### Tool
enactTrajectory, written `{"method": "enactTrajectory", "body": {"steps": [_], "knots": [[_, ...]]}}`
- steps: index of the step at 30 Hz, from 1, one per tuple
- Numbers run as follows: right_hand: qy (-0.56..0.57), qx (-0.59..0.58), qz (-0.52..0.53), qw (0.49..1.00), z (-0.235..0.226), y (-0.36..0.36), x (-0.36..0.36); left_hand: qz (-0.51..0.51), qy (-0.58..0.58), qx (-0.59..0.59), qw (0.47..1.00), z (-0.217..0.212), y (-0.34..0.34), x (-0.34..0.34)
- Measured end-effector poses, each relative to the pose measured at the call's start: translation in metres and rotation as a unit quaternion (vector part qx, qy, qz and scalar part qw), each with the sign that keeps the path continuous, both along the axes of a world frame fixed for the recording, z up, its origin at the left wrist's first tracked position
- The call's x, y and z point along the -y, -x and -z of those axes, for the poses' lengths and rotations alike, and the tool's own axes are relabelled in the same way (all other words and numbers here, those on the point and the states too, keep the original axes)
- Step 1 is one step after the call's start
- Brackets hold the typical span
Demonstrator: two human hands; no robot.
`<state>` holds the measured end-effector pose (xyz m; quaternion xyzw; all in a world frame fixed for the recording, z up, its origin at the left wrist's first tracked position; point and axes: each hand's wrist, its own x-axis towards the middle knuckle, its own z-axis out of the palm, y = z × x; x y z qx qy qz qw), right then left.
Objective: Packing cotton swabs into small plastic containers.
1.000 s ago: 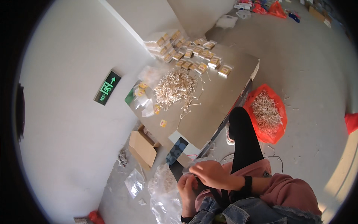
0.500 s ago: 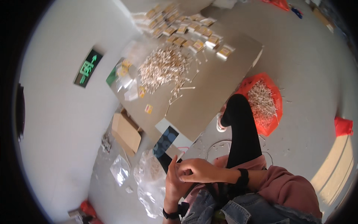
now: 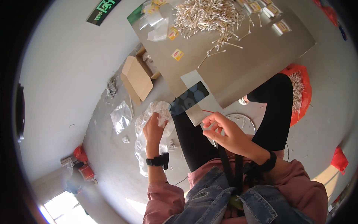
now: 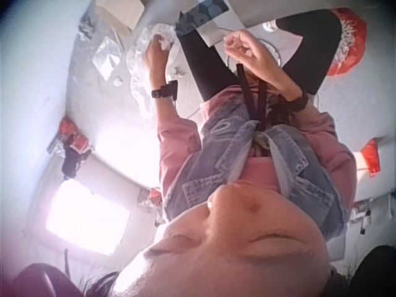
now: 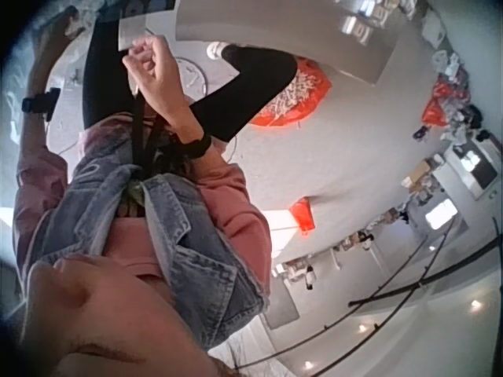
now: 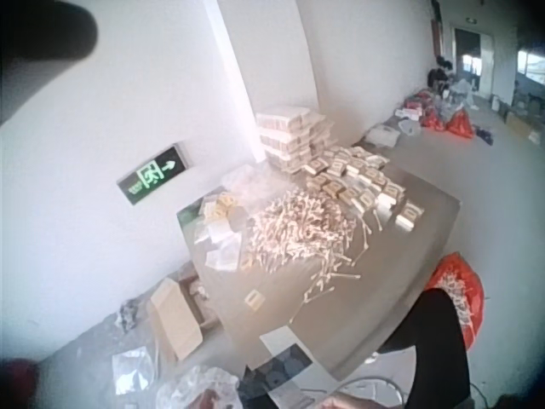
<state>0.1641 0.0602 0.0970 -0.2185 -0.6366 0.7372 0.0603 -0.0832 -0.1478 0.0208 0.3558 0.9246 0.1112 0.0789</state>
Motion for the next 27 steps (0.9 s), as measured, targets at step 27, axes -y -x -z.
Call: {"method": "enactTrajectory", "body": {"steps": [27], "knots": [[-0.009,0.056,0.010,0.998,0.020,-0.018,-0.025,0.133,0.010,-0.038,0.990,-0.005,-0.033,-0.094]]}}
